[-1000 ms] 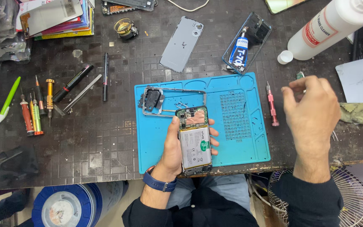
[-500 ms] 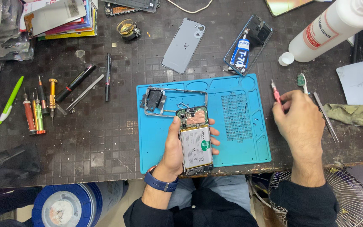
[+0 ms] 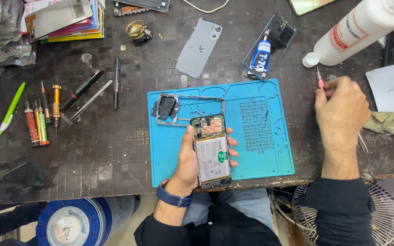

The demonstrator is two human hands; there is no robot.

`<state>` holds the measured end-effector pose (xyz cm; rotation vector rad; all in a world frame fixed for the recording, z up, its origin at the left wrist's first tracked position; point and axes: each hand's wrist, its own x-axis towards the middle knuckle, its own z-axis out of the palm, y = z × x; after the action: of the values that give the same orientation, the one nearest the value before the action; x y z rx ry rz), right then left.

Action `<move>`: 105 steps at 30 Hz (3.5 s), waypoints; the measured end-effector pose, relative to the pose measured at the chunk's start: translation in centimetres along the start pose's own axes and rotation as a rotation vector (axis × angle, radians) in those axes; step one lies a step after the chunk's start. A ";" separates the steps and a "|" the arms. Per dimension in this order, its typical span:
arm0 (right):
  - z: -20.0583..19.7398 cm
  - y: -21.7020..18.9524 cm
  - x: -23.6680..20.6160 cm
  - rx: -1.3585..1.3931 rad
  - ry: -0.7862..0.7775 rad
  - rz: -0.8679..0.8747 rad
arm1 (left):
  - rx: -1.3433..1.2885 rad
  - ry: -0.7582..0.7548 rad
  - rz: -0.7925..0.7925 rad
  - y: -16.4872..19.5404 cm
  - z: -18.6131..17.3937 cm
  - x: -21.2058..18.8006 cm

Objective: The person uses a screwdriver to remove screws from a smartphone placed on a blue mat. They then use their fingers to pry and separate the phone's back cover from the frame, exposing the internal components.

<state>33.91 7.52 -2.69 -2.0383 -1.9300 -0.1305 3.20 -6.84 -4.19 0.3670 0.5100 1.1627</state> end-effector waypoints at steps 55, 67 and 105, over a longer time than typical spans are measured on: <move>-5.3 -16.3 -11.2 0.509 0.044 -0.634 | 0.050 0.188 0.080 -1.3 -1.3 -0.3; -4.9 -16.4 -9.3 0.544 -0.129 -0.661 | 0.048 0.194 0.044 -1.5 -1.6 -0.1; -5.6 -16.5 -13.5 0.765 -0.278 -0.088 | 0.006 0.060 0.143 -0.5 -0.2 -0.2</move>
<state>17.51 -6.61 1.55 -1.5008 -1.8136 0.7860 3.43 -7.16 -4.55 0.3797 0.5460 1.3140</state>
